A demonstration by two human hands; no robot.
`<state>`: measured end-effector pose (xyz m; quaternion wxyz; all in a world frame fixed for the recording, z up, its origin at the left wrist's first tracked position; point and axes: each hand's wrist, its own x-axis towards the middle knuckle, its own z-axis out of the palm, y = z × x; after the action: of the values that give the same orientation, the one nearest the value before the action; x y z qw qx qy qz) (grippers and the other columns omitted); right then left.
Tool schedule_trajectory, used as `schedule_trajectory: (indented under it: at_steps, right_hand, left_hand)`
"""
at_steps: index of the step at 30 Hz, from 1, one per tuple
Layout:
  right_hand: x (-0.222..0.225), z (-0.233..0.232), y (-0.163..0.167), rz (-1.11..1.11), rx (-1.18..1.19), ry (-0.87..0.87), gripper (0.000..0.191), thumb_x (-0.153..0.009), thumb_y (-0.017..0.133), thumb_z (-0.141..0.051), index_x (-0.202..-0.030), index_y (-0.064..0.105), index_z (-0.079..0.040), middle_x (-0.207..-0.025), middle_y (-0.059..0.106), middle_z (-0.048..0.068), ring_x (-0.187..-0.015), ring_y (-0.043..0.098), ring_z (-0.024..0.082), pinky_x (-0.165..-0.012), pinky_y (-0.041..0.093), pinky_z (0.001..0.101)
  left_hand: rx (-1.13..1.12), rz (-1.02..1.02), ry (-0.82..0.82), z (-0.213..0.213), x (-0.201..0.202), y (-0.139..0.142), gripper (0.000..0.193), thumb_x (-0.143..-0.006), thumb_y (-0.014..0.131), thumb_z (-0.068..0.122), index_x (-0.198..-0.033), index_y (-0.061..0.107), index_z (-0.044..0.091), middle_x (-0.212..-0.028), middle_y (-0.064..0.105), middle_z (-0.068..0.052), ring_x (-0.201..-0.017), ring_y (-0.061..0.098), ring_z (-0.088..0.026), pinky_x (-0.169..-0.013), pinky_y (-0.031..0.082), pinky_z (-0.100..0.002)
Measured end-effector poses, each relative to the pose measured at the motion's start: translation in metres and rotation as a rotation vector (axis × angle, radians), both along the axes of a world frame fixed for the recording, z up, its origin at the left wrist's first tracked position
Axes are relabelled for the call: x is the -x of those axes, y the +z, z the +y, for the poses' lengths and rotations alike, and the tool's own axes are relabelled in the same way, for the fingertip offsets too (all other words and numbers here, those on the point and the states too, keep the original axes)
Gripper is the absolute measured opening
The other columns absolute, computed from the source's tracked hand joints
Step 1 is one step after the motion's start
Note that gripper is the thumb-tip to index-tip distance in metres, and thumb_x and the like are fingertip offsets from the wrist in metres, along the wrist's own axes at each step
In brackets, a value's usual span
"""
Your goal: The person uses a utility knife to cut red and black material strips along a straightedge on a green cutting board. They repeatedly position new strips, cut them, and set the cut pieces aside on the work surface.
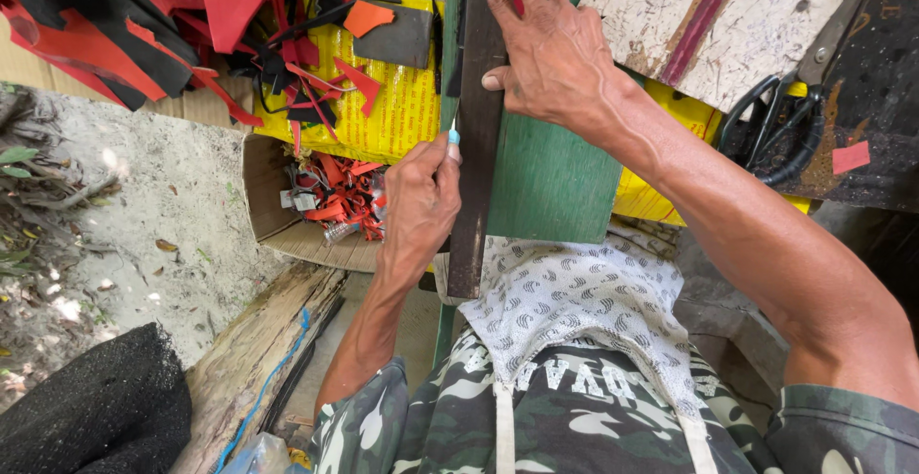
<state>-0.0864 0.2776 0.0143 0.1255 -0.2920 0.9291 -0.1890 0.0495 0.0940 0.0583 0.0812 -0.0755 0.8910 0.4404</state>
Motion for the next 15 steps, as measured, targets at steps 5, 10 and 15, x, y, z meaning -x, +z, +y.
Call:
schedule_trajectory:
  at_steps: [5,10,15]
  right_hand:
    - [0.000,0.001,-0.001,0.030,-0.013,-0.008,0.120,-0.075,0.093,-0.038,-0.165,0.021,-0.004,-0.170,0.008,0.019,-0.089,0.064,0.047,-0.068,0.056,0.0543]
    - [0.003,0.002,-0.003,0.011,0.032,-0.009,0.127,-0.068,0.094,-0.037,-0.165,0.020,-0.004,-0.169,0.006,0.022,-0.085,0.065,0.047,-0.065,0.056,0.0529]
    - [0.003,0.003,-0.004,-0.014,0.019,-0.018,0.128,-0.067,0.095,-0.037,-0.166,0.020,-0.006,-0.169,0.006,0.021,-0.083,0.065,0.046,-0.065,0.055,0.0524]
  left_hand:
    - [-0.121,0.067,0.085,0.000,0.028,0.011,0.021,-0.109,0.057,0.013,-0.118,0.070,-0.001,-0.078,0.061,-0.007,-0.061,0.059,-0.011,-0.053,0.047,-0.031]
    - [-0.332,0.063,0.160,0.016,0.107,-0.027,0.027,-0.106,0.059,0.019,-0.119,0.068,-0.003,-0.073,0.059,-0.005,-0.048,0.057,-0.007,-0.039,0.045,-0.028]
    - [-0.300,0.118,0.071,0.012,0.129,-0.043,0.024,-0.108,0.058,0.017,-0.111,0.069,-0.005,-0.072,0.062,-0.004,-0.049,0.059,-0.009,-0.042,0.046,-0.030]
